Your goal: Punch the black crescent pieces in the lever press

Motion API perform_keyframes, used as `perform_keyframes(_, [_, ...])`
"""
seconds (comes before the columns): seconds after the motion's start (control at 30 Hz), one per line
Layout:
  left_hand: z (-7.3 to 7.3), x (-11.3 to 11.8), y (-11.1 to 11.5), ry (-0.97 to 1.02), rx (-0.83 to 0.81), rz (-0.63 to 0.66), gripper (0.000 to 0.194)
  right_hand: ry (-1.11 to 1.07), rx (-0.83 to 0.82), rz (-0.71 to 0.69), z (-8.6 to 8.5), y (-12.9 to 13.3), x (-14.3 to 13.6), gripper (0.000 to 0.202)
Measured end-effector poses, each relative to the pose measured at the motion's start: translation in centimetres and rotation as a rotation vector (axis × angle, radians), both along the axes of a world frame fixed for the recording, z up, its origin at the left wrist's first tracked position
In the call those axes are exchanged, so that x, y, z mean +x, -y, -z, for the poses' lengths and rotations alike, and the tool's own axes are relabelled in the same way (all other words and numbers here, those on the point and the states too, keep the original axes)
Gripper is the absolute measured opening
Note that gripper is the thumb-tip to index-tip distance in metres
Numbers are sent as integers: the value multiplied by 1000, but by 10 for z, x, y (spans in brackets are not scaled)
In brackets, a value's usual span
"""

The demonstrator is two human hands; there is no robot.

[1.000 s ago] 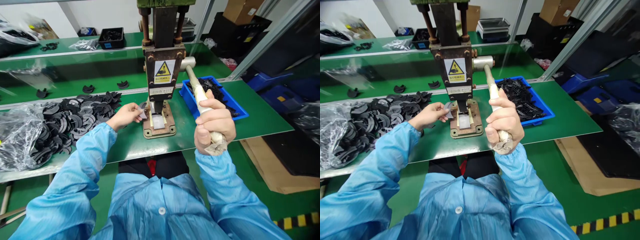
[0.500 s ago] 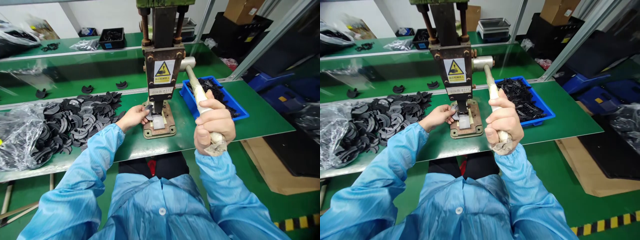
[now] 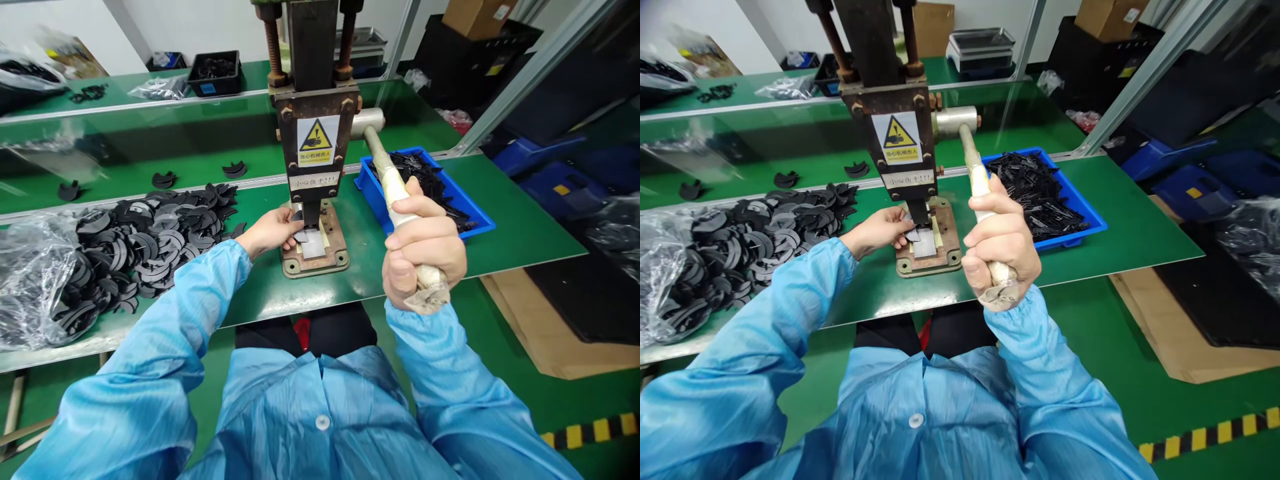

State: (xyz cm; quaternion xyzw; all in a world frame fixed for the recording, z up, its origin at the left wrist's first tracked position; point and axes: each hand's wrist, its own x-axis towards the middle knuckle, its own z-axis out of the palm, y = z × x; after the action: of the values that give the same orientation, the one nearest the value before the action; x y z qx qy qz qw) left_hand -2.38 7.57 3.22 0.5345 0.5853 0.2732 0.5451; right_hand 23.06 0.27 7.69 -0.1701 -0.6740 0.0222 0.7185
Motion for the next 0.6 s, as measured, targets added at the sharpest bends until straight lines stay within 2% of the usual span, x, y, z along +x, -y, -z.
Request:
perform_keyframes(0.27, [-11, 9, -6, -50, -188, -7, 22, -34, -12, 28, 0, 1, -5, 22])
perform_keyframes(0.43, [-11, 9, -4, -24, -219, -46, 13, -18, -1, 40, -2, 2, -4, 23])
perform_keyframes(0.6, [-10, 7, 7, 20, -188, -102, 24, 14, -10, 21, -3, 3, 0, 19])
